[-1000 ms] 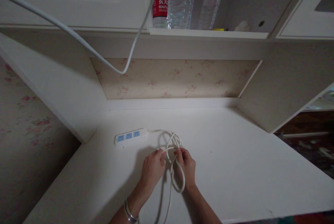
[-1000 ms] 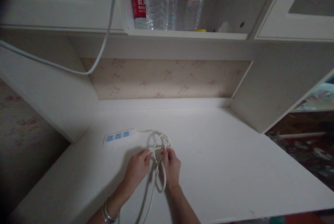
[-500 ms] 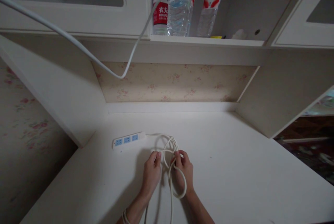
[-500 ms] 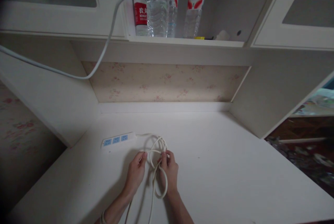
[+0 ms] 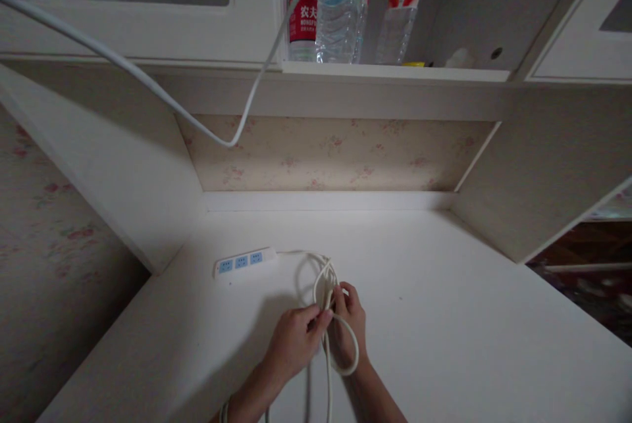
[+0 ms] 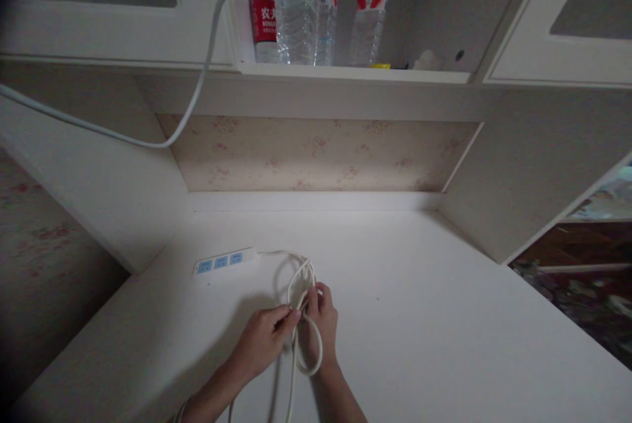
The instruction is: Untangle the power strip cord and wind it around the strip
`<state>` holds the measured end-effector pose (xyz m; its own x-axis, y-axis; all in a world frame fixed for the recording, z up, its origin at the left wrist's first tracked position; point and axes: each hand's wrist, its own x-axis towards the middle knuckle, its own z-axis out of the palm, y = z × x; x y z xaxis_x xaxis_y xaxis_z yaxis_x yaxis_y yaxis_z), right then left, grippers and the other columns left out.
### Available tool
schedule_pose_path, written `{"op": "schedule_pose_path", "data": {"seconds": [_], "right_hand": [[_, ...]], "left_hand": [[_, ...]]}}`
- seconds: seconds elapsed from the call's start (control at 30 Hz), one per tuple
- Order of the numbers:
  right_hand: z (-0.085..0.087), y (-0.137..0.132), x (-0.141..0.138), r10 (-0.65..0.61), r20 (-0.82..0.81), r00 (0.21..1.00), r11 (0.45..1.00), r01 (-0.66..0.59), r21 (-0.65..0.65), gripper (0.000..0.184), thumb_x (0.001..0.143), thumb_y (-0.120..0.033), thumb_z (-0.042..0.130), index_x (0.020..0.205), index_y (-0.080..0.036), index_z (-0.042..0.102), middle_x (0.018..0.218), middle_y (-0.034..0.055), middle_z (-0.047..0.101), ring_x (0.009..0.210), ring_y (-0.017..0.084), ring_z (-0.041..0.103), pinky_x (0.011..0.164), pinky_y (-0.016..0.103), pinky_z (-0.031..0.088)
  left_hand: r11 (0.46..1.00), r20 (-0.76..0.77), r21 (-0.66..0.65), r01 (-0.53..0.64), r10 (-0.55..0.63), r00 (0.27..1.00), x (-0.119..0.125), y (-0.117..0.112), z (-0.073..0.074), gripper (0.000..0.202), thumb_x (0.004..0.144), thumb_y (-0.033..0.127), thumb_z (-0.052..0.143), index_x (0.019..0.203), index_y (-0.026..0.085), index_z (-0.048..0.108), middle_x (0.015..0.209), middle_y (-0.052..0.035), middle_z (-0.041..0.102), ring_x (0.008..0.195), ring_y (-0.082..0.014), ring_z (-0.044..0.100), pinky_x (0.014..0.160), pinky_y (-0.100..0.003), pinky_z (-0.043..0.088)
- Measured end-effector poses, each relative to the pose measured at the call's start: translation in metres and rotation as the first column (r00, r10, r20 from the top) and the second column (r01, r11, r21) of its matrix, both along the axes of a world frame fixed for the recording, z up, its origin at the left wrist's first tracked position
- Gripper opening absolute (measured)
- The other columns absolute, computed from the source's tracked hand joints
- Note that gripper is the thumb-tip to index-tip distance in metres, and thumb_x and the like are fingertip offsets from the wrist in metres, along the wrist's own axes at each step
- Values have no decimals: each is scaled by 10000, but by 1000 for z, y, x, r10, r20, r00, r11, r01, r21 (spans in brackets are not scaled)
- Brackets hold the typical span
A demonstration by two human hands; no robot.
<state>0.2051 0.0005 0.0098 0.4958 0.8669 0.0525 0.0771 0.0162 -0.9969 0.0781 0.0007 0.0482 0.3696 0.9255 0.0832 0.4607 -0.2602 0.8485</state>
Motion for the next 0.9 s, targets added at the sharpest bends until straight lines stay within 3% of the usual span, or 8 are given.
{"op": "schedule_pose_path", "data": {"seconds": [0.1,0.23,0.3,0.43,0.5,0.57,0.7,0.9], "right_hand": [[3,-1,-3,-5,17,1000,1000,4,6,486,808,-576,492,983,-155,660,679,33,670,572,157,575,532,249,417],[2,-1,-3,9,69,998,1000,-8,-7,481,830,-551,487,1009,-149,681,818,62,707,705,183,623,636,261,457],[-3,0,-1,4,137,991,1000,-3,-3,467,849,-530,477,1035,-152,677,936,90,708,811,202,638,716,274,470],[-17,1,7,-17,381,924,1000,18,0,462,872,-500,451,1086,-152,667,1061,126,682,948,238,629,838,319,455],[-22,1,12,-28,471,882,999,36,-8,466,878,-488,443,1140,-159,644,1090,122,675,958,241,630,842,329,455],[-24,0,15,-31,512,858,999,38,-4,460,885,-471,431,1156,-158,635,1099,120,673,950,236,635,831,326,459],[-20,0,17,-34,500,865,999,35,8,433,895,-441,415,1100,-147,658,1079,125,678,939,228,637,840,317,458],[-5,-1,11,-57,339,939,998,60,-1,425,890,-463,425,1098,-174,658,1049,111,691,906,224,639,765,296,472]], "left_hand": [[983,74,-176,44,-31,997,-3,13,0,405,877,435,421,593,164,521,537,10,483,513,-108,441,513,-224,296],[897,281,-373,237,-135,950,1,32,5,164,782,298,503,782,149,571,642,6,547,562,-111,507,531,-216,367],[893,244,-403,198,-104,964,6,40,5,191,780,298,479,787,141,587,651,-5,561,551,-117,521,516,-223,378],[929,128,-339,148,-111,986,17,50,-3,311,824,387,433,794,140,619,681,-20,603,560,-129,542,507,-225,376],[951,56,-264,163,-153,987,19,53,-9,360,838,425,425,754,142,632,645,-15,604,551,-129,536,511,-227,361],[978,-19,-172,120,-125,992,19,54,-13,378,844,414,419,673,148,626,594,-8,592,538,-128,523,525,-233,346],[997,-65,-72,-26,21,998,17,54,-18,372,854,349,389,596,160,578,566,-7,565,555,-134,505,558,-250,320],[986,-23,-60,-155,154,988,19,51,-26,349,885,340,323,689,163,551,628,-14,545,598,-138,495,556,-246,318]]}}
